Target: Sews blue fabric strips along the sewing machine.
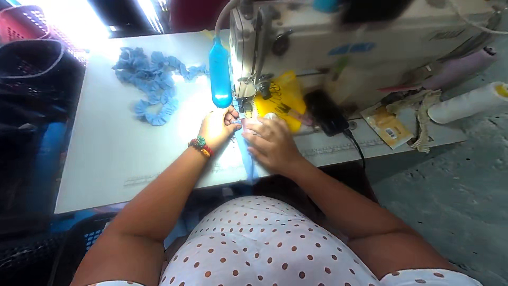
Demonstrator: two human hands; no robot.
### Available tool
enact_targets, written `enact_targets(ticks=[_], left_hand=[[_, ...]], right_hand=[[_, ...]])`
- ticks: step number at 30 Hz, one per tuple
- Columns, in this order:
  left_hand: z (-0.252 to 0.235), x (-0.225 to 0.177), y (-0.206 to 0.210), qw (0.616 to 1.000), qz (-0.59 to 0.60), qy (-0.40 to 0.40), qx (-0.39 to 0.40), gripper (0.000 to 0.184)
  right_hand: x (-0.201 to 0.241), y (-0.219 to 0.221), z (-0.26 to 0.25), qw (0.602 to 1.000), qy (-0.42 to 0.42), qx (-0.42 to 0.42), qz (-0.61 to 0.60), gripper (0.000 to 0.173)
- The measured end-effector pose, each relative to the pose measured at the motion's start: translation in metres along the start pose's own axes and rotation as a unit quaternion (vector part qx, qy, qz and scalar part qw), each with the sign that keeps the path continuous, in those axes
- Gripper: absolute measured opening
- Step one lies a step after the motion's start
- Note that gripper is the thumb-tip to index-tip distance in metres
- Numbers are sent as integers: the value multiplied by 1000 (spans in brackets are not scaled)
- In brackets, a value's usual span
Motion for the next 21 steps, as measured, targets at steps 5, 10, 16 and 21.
enact_targets(ticks=[5, 10, 16, 21], left_hand=[[-3, 4, -5, 996, -25, 22, -78, 30], [44, -14, 5, 951, -189, 218, -108, 31], [33, -9, 12, 947, -236, 195, -94, 39], [17, -8, 13, 947, -240, 191, -91, 40]], right_hand=[[-8, 22, -7, 996, 4, 88, -9, 40], [-12, 22, -5, 995, 36, 91, -33, 41], [-23, 21, -13, 991, 81, 100, -35, 39], [-32, 23, -20, 990, 99, 102, -25, 39]])
Point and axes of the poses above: each hand's wrist, its own z-axis away from the middle knuckle, its own y-axis out of the palm, x = y × z, the point moved 7 cm from there along -z, towards the middle knuckle, and after that the axes turned 10 degrees about -y, right-handed, at the moved point
